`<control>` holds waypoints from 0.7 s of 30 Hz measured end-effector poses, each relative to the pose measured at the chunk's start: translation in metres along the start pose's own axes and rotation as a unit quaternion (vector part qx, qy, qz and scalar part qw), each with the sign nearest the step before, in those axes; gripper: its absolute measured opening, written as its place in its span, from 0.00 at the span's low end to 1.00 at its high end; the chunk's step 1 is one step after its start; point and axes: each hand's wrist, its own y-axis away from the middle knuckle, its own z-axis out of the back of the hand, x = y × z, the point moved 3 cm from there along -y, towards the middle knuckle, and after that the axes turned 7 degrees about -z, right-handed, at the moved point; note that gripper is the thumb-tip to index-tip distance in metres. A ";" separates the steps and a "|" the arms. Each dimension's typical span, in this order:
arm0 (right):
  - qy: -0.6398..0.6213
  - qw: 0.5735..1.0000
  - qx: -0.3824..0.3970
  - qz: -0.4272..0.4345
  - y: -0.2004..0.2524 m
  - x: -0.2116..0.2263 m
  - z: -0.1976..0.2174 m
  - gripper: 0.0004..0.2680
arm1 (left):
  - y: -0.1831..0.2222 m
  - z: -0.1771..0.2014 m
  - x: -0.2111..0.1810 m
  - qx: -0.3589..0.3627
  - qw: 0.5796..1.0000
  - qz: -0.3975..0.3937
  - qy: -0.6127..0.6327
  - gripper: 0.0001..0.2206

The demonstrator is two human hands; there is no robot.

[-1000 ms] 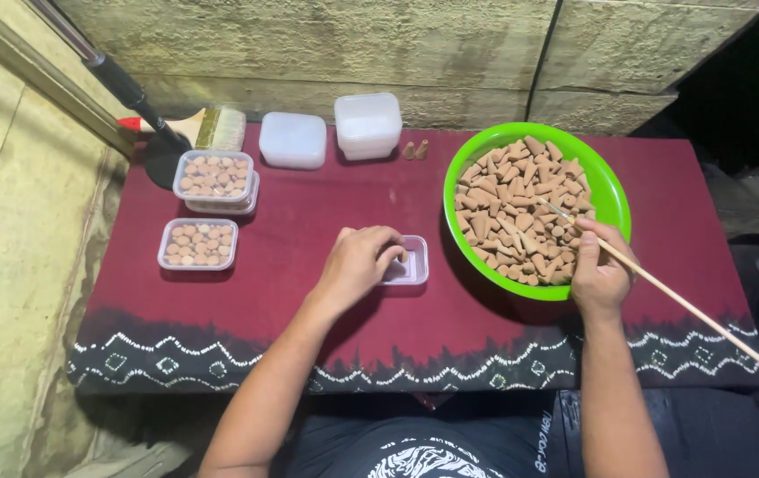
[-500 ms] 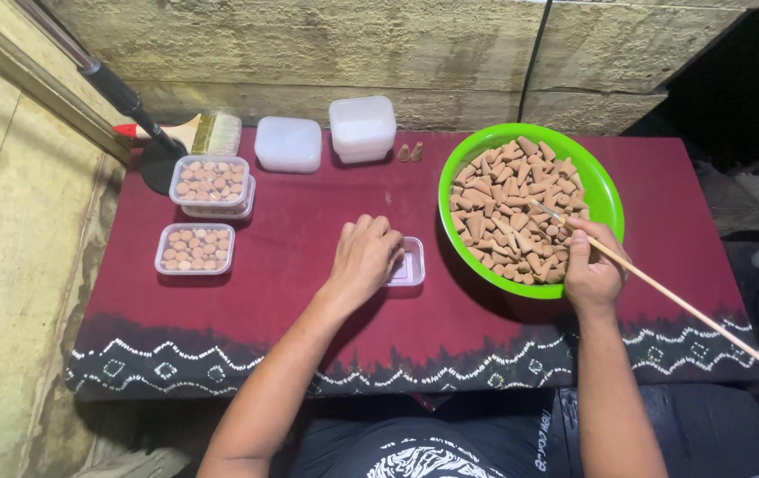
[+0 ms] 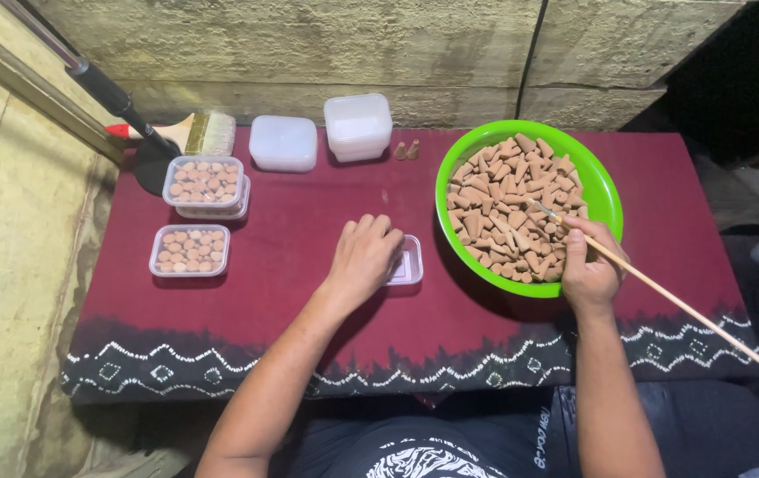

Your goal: Sorting and packing small cylindrical objects from a bowl into plastic containers

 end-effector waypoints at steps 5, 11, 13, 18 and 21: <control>-0.015 1.000 0.000 0.005 -0.001 0.003 0.000 0.07 | 0.000 0.003 0.001 -0.010 1.000 -0.003 0.000 0.06; 0.004 1.000 0.000 0.012 -0.001 -0.003 0.000 0.07 | -0.002 0.012 0.002 -0.003 1.000 0.000 0.021 0.05; 0.005 1.000 -0.001 0.010 0.002 -0.007 -0.001 0.07 | -0.004 0.017 0.003 -0.001 1.000 0.002 0.029 0.05; -0.085 0.992 -0.053 -0.074 0.010 -0.036 0.000 0.07 | -0.011 0.012 0.007 0.002 0.990 0.044 0.134 0.16; -0.190 0.969 -0.060 -0.149 0.012 -0.053 0.000 0.09 | -0.026 0.039 -0.011 -0.003 0.985 0.046 0.168 0.11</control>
